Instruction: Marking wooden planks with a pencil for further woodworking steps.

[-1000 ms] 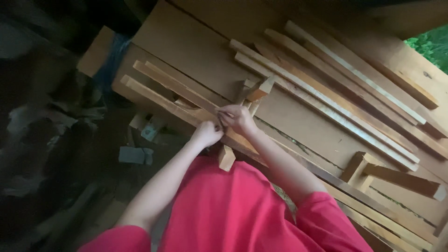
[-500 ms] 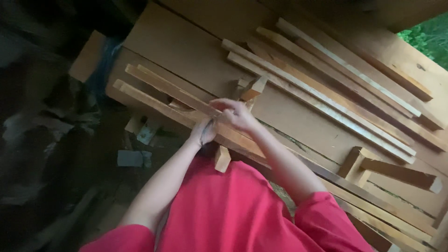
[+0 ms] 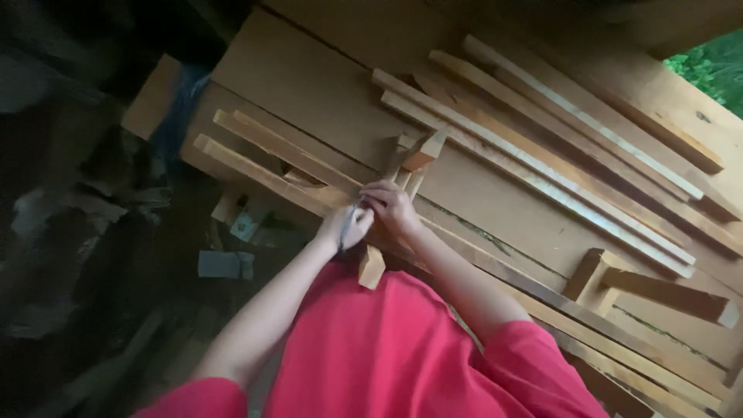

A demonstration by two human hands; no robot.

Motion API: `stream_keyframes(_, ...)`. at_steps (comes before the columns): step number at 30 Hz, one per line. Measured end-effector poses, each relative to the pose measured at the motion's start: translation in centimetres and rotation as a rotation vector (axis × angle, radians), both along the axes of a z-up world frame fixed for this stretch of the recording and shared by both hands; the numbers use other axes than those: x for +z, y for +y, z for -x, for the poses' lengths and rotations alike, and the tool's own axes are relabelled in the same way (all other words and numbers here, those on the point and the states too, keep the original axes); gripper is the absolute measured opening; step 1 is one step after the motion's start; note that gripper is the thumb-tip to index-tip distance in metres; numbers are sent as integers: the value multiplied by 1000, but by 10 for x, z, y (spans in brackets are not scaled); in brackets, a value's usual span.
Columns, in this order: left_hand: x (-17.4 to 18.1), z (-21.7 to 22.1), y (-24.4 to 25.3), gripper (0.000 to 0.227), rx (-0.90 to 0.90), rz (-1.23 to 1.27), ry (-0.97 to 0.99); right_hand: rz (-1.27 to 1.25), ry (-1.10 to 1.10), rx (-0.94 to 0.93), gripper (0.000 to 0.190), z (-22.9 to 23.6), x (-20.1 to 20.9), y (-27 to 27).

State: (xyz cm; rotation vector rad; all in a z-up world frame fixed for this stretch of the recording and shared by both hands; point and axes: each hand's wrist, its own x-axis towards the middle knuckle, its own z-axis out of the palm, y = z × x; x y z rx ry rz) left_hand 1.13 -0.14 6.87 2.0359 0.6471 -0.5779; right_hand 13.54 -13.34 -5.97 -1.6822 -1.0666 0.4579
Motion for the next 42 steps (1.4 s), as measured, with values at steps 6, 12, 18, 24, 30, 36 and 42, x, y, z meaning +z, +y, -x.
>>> stream_keyframes(6,0,18,-22,51,-21,-31,-105,70,64,-88,17,1,6,12)
stream_keyframes(12,11,-5,-13,54,52,154,-245,117,26,-95,19,-2,-8,16)
stream_keyframes(18,-123,-61,21,70,-177,-45,78,54,-49,30,18,-3,-12,6)
stream_keyframes(24,-113,-78,59,67,-210,-112,114,45,-60,126,16,-6,12,9)
stream_keyframes(30,-66,-68,49,44,7,-253,28,121,7,71,22,-4,32,10)
stream_keyframes(36,5,-38,65,76,-412,-461,-160,237,131,92,28,-8,-20,7)
stream_keyframes(42,-35,15,103,22,-496,-777,-462,133,43,84,33,-10,25,10)
